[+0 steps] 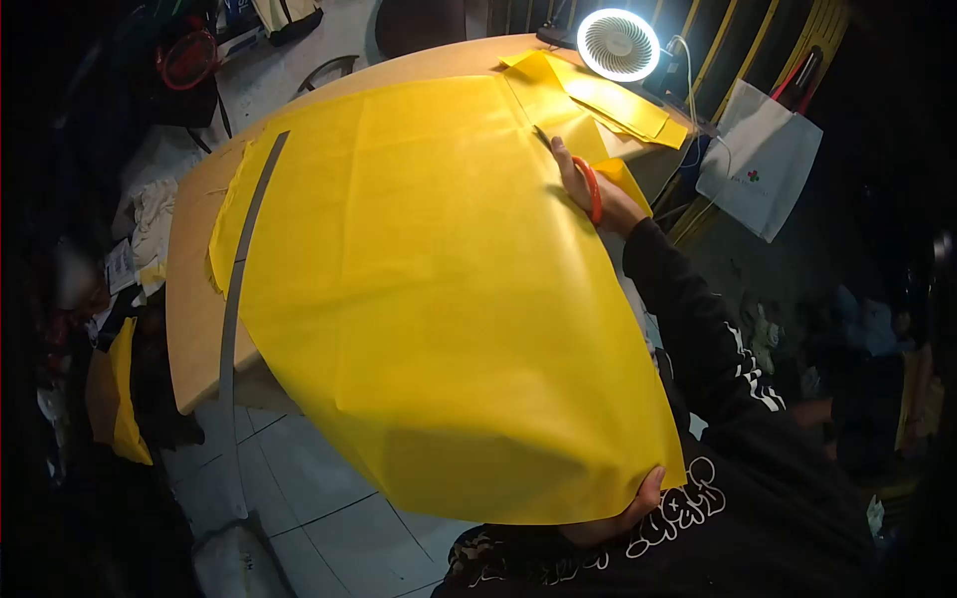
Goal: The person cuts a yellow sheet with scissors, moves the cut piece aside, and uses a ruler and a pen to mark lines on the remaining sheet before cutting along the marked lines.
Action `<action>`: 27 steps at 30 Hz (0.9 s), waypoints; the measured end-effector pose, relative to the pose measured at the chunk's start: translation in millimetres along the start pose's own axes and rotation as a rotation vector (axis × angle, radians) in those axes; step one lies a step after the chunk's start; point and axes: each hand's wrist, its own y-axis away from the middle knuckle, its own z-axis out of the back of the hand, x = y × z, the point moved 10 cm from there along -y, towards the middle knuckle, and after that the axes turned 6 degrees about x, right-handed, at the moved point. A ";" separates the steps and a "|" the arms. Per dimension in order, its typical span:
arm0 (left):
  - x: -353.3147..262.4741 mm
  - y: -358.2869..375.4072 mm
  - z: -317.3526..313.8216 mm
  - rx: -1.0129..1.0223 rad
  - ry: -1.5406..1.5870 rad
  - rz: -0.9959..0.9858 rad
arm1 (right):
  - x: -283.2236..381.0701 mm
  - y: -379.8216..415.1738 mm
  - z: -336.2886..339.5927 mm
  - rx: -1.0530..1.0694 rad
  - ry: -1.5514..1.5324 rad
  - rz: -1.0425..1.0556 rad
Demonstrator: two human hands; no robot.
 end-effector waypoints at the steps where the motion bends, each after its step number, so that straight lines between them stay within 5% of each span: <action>1: 4.0 6.1 -2.4 -0.012 -0.010 0.005 | -6.3 -4.6 0.1 0.007 -0.018 -0.009; 6: -15.2 17.8 -1.6 -0.057 -0.335 -0.212 | -10.5 -5.6 4.6 -0.023 0.024 0.000; 10: -20.2 19.1 3.6 -0.142 -0.247 -0.194 | -15.2 -8.3 7.1 -0.009 -0.037 0.013; 14: -4.3 15.3 8.8 -0.147 0.055 0.071 | -26.4 -23.6 17.9 -0.019 -0.006 0.100; 17: -32.2 35.6 5.2 -0.179 -0.355 -0.453 | -3.9 -2.8 19.7 -0.106 0.118 0.187; 19: -19.7 32.1 5.5 -0.136 -0.191 -0.241 | 2.5 2.5 20.3 -0.144 0.181 0.257; 27: -23.1 31.6 1.2 -0.088 -0.196 -0.333 | 5.8 -8.0 27.5 -0.165 0.211 0.364</action>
